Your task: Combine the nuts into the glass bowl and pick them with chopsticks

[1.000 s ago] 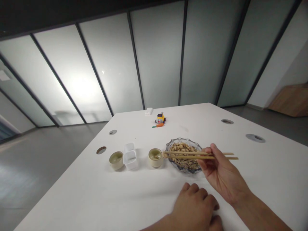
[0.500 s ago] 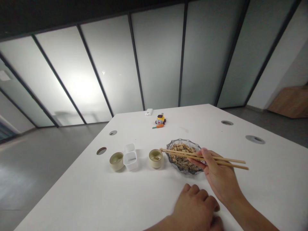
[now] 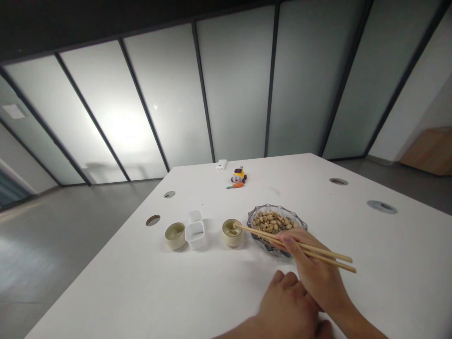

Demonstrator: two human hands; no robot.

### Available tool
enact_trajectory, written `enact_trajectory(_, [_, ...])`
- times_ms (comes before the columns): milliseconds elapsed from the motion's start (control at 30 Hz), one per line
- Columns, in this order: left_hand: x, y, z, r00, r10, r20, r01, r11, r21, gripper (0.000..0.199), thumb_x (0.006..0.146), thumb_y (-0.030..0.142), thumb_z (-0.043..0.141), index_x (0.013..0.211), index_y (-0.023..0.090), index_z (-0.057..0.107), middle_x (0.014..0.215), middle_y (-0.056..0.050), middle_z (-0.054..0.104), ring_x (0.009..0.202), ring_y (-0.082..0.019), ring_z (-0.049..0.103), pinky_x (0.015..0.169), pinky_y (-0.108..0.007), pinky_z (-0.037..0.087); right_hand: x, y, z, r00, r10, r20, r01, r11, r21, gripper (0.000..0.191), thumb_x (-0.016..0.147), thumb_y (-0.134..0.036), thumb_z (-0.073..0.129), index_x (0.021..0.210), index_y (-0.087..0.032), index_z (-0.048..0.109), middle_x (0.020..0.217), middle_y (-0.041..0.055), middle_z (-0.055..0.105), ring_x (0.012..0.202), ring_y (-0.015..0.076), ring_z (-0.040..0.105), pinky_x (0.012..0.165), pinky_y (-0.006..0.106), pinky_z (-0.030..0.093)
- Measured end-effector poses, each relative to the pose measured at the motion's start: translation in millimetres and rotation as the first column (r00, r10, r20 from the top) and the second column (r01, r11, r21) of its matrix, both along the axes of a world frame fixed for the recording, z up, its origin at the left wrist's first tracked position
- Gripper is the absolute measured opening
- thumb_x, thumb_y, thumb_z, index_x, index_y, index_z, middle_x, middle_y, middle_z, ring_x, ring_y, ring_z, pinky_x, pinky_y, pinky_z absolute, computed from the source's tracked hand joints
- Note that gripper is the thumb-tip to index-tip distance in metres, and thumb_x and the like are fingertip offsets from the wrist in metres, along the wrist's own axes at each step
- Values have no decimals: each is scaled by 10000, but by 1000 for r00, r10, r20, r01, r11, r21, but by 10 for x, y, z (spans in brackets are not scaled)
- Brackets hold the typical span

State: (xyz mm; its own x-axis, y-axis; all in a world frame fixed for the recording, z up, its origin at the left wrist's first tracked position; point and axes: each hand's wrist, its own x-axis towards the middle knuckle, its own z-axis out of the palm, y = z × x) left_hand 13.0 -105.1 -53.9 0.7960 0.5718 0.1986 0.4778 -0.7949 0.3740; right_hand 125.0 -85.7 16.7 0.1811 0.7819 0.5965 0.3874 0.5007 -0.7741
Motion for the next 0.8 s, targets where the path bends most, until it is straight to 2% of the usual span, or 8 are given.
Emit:
enact_trajectory(67, [4, 15, 11, 1000, -13, 16, 13, 1000, -5, 458, 936, 481, 515, 1276, 186, 596, 1197, -109, 741, 1089, -336, 687, 958, -503, 543, -17, -18, 24, 998, 7, 60, -9, 999, 39, 298, 1031, -470, 641, 879, -278, 811, 883, 39, 786, 830, 209, 757, 751, 303, 637])
enact_trajectory(200, [5, 39, 45, 994, -68, 89, 67, 998, 8, 542, 927, 452, 505, 1388, 172, 545, 1345, -122, 701, 1213, -344, 652, 996, -482, 538, -65, -68, 72, 991, 54, 119, -67, 992, 106, 221, 1028, -403, 662, 898, -288, 799, 893, 15, 791, 823, 189, 764, 745, 274, 627])
enact_trajectory(267, [1, 36, 51, 994, -63, 91, 63, 998, 8, 540, 928, 449, 517, 1390, 171, 541, 1353, -124, 697, 1211, -341, 650, 983, -476, 537, -63, -78, 83, 990, 50, 133, -67, 989, 129, 210, 1030, -394, 662, 908, -289, 796, 890, 10, 790, 814, 183, 763, 740, 267, 621])
enact_trajectory(333, [0, 22, 39, 998, -46, 44, 46, 999, 3, 460, 932, 456, 535, 1304, 189, 585, 1260, -108, 728, 1128, -327, 674, 933, -471, 539, -21, -61, 86, 991, -2, 134, -17, 989, 144, 242, 1039, -414, 644, 900, -283, 793, 877, 14, 784, 807, 186, 757, 731, 274, 613])
enact_trajectory(433, [5, -2, -2, 999, -18, -48, 19, 1000, 19, 344, 968, 498, 529, 1144, 220, 629, 1102, -68, 749, 993, -299, 689, 875, -462, 526, 122, 14, 89, 981, -160, 107, 142, 977, 158, 327, 1061, -460, 592, 872, -265, 773, 843, 22, 760, 779, 191, 736, 698, 283, 588])
enact_trajectory(533, [14, -12, -34, 996, -10, -83, 14, 999, 52, 339, 976, 525, 552, 1129, 235, 639, 1071, -52, 747, 978, -288, 685, 879, -448, 508, 304, 111, 103, 951, -283, 124, 260, 950, 173, 384, 1065, -507, 564, 850, -250, 751, 812, 25, 737, 745, 195, 714, 671, 292, 560])
enact_trajectory(667, [19, -6, -34, 996, -2, -92, 10, 997, 77, 335, 978, 518, 574, 1131, 229, 644, 1087, -59, 744, 990, -281, 679, 892, -432, 487, 448, 194, 119, 941, -242, 235, 204, 963, 174, 419, 1059, -534, 557, 815, -247, 739, 772, 25, 724, 713, 198, 705, 652, 300, 540])
enact_trajectory(800, [13, 3, -9, 993, -11, -114, 20, 997, 77, 342, 993, 528, 561, 1110, 219, 646, 1080, -62, 739, 991, -276, 674, 889, -426, 477, 444, 218, 84, 938, -210, 275, 167, 971, 169, 404, 1056, -535, 564, 844, -242, 745, 794, 28, 728, 711, 196, 706, 660, 303, 543])
